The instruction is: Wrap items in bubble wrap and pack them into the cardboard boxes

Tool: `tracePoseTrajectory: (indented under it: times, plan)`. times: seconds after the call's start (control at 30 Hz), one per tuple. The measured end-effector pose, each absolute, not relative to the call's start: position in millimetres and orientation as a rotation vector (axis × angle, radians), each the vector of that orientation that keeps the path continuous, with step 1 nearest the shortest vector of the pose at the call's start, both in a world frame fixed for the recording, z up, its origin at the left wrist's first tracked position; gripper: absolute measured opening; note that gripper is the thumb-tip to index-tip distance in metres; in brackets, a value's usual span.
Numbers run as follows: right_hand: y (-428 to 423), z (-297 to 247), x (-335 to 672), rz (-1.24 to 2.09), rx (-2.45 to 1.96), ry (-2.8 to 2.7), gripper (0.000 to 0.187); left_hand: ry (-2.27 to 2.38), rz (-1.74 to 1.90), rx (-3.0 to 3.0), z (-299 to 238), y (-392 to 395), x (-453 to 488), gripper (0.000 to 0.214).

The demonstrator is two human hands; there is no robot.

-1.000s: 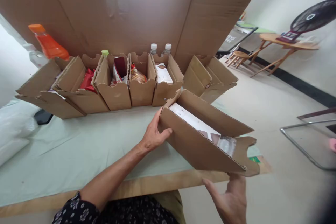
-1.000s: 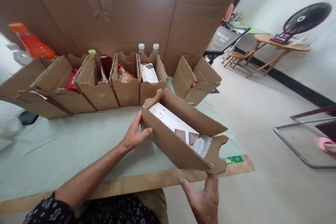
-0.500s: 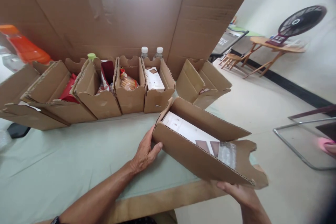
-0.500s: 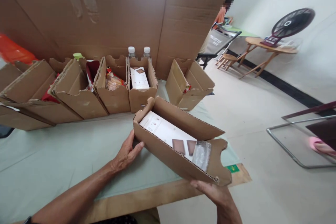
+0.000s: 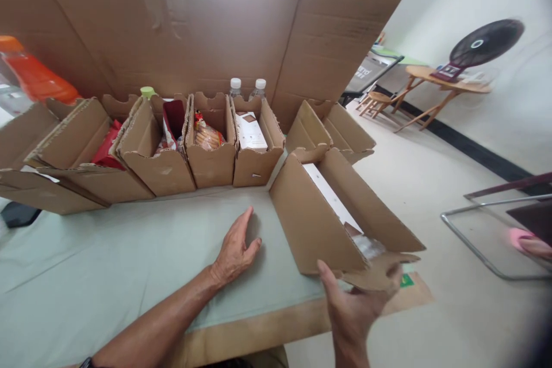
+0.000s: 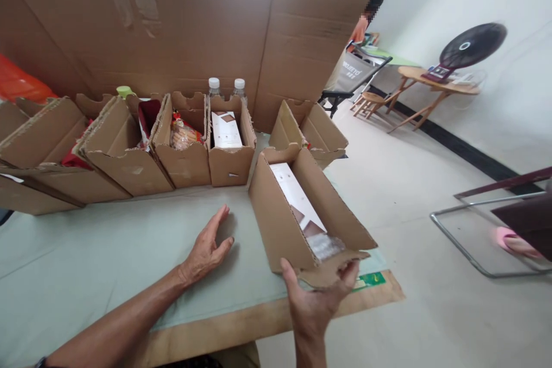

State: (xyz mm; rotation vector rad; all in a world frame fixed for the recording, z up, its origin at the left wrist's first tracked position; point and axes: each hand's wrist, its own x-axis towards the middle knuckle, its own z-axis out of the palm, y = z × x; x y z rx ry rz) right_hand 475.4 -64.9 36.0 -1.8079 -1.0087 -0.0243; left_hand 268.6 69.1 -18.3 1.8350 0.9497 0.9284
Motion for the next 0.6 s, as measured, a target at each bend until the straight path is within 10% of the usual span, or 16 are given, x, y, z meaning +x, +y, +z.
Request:
tracePoseTrajectory:
  times: [0.6]
  plan:
    - [62, 50, 468, -0.015, -1.693, -1.005, 0.115, 0.976, 0.987, 1.831, -17, 70, 273, 0.072]
